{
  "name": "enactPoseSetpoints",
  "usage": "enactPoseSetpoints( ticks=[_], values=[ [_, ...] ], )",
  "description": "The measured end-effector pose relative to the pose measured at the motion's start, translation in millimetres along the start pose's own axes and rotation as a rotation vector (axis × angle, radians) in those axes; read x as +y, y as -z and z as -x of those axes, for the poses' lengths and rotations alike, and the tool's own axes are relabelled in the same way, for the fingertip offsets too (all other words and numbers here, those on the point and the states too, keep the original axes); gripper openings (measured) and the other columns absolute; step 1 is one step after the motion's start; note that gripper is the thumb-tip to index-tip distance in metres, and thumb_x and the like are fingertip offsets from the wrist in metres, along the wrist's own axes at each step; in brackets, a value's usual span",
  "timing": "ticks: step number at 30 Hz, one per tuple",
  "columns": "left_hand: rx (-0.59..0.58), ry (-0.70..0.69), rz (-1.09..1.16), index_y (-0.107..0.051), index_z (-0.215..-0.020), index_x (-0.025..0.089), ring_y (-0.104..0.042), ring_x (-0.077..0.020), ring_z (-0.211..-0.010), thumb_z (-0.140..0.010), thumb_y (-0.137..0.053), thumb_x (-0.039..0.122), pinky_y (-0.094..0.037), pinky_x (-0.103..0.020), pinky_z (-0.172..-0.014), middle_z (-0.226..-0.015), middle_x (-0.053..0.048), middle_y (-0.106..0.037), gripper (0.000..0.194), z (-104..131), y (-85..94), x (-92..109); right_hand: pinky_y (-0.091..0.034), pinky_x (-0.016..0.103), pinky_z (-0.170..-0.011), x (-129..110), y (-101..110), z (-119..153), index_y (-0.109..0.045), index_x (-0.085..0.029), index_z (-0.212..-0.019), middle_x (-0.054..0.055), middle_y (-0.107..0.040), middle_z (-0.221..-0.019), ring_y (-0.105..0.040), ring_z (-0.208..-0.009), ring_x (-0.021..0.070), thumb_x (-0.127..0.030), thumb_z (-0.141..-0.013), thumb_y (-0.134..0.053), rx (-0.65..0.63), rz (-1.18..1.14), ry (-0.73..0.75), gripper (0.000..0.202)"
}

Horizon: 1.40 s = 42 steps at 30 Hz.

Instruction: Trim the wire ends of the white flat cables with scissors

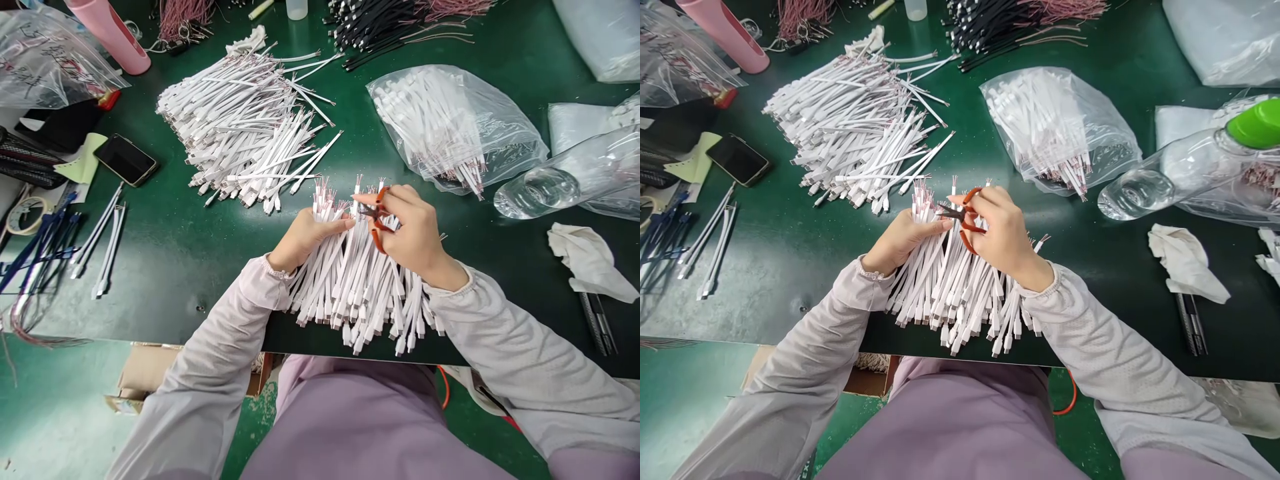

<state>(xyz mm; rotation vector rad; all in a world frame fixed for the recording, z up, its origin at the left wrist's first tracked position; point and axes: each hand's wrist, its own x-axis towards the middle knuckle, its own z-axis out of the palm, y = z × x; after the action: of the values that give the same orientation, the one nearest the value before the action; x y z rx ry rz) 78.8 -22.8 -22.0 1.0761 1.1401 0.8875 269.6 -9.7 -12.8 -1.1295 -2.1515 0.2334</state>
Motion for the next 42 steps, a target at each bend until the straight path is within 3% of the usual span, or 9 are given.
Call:
enactPoseSetpoints(
  ticks=[4,9,14,19,22,27,31,37,42],
  values=[
    [0.032,-0.031,-0.015,-0.069,-0.078,0.015,-0.058,-0.0131,-0.075,-0.07,-0.081,0.038,-0.044,-0.026,-0.073,-0.08,-0.002,-0.066,0.028,0.0,-0.9,-1.1,-0.046,0.036,-0.069,4.9,-1.8,0.4,-0.067,-0.019,-0.081,0.009,-0.061,-0.079,-0.057,-0.079,0.0256,-0.005,-0.078,-0.05,-0.019,0.079,-0.076,0.022],
    [0.053,-0.01,0.009,-0.067,-0.077,0.015,-0.055,-0.012,-0.071,-0.069,-0.082,0.037,-0.043,-0.026,-0.069,-0.076,-0.001,-0.063,0.028,0.2,-2.7,1.3,-0.045,0.033,-0.065,2.8,-0.1,2.7,-0.067,-0.022,-0.077,0.005,-0.054,-0.071,-0.055,-0.072,0.0223,-0.011,-0.082,-0.052,-0.051,-0.128,-0.055,0.019],
    [0.055,0.058,0.152,-0.065,-0.076,0.015,-0.054,-0.0093,-0.067,-0.067,-0.084,0.029,-0.043,-0.025,-0.069,-0.073,0.001,-0.06,0.025,1.2,-4.0,5.9,-0.044,0.035,-0.065,-0.7,-0.6,4.5,-0.067,-0.023,-0.073,0.005,-0.053,-0.067,-0.054,-0.071,0.0229,-0.018,-0.084,-0.053,-0.005,-0.113,-0.065,0.019],
    [-0.018,0.033,0.195,-0.067,-0.08,0.014,-0.058,-0.0099,-0.074,-0.066,-0.085,0.026,-0.045,-0.024,-0.076,-0.08,0.001,-0.065,0.025,1.7,-5.7,6.2,-0.044,0.032,-0.065,-1.2,-8.4,-0.7,-0.068,-0.019,-0.09,0.001,-0.056,-0.067,-0.054,-0.065,0.0176,-0.035,-0.085,-0.063,0.017,-0.322,-0.279,0.017],
    [-0.066,0.048,0.209,-0.067,-0.082,0.014,-0.059,-0.0106,-0.074,-0.068,-0.084,0.028,-0.045,-0.025,-0.077,-0.082,0.0,-0.067,0.026,0.3,-7.1,4.3,-0.042,0.03,-0.06,2.2,-11.4,-5.9,-0.061,-0.019,-0.075,-0.001,-0.053,-0.063,-0.051,-0.062,0.0159,-0.043,-0.083,-0.067,-0.044,-0.412,-0.378,0.026],
    [-0.057,0.145,0.298,-0.065,-0.086,0.014,-0.059,-0.0104,-0.064,-0.082,-0.073,0.032,-0.047,-0.025,-0.07,-0.069,0.001,-0.062,0.019,-1.5,-2.0,6.4,-0.039,0.033,-0.059,19.6,-0.6,-6.8,-0.043,-0.023,-0.058,0.001,-0.048,-0.059,-0.048,-0.061,0.0183,-0.035,-0.082,-0.068,-0.029,-0.097,-0.311,0.037],
    [-0.102,0.194,0.344,-0.067,-0.099,0.015,-0.065,-0.0127,-0.073,-0.081,-0.071,0.012,-0.05,-0.026,-0.078,-0.072,0.001,-0.066,0.019,0.7,2.8,13.5,-0.041,0.037,-0.068,25.5,8.1,-4.2,-0.038,-0.024,-0.06,0.005,-0.053,-0.067,-0.052,-0.072,0.0231,-0.034,-0.084,-0.065,0.105,0.105,-0.207,0.038],
    [0.001,0.173,0.37,-0.069,-0.081,0.01,-0.064,-0.0125,-0.07,-0.073,-0.076,0.012,-0.05,-0.027,-0.075,-0.075,-0.003,-0.07,0.011,-0.5,-3.2,9.1,-0.037,0.03,-0.057,-5.5,-9.5,-2.0,-0.038,-0.023,-0.057,0.001,-0.049,-0.061,-0.047,-0.061,0.0169,-0.044,-0.082,-0.066,-0.091,-0.26,-0.187,0.044],
    [0.062,0.18,0.394,-0.067,-0.073,0.012,-0.059,-0.0107,-0.063,-0.074,-0.079,0.019,-0.048,-0.024,-0.066,-0.069,-0.001,-0.065,0.014,-0.3,-5.2,11.8,-0.037,0.03,-0.059,-10.6,-8.1,-6.1,-0.042,-0.022,-0.06,0.0,-0.052,-0.065,-0.048,-0.062,0.0155,-0.033,-0.079,-0.064,-0.109,-0.388,-0.255,0.031]
  ],
)
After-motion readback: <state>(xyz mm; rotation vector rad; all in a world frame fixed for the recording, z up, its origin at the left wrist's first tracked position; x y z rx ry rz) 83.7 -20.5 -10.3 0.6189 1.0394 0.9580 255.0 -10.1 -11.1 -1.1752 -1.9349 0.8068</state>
